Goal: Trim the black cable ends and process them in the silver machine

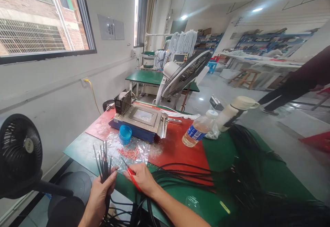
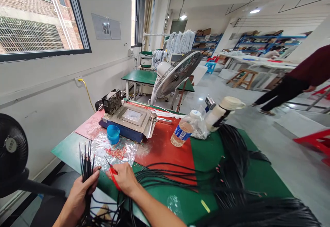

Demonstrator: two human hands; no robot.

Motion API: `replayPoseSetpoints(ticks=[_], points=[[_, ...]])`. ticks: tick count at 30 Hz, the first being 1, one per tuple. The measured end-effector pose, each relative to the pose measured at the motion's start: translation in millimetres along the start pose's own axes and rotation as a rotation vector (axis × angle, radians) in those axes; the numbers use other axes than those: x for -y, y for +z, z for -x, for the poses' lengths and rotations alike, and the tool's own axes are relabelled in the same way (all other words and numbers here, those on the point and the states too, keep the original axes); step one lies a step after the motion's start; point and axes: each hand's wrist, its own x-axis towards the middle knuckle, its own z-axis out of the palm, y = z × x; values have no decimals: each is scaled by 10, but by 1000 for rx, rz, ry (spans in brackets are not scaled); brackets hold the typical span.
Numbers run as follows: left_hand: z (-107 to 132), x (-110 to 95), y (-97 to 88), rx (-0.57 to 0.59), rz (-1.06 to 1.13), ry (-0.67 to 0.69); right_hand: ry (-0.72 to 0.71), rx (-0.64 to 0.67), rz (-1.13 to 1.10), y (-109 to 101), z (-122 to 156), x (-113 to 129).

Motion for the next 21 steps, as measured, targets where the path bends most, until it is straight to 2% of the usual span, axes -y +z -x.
replayPoseSetpoints(ticks=[5, 8, 13, 21], points=[[81, 20, 35, 48, -1, -11, 201, 148, -558, -13, -9, 9], [120, 68, 45, 98, -40, -18, 218, 162, -713, -19, 2, 60], [129, 148, 23, 157, -101, 19, 224, 202, -731, -49, 15, 112], [108, 209, -39, 144, -133, 23, 154, 226, -652, -36, 43, 81]])
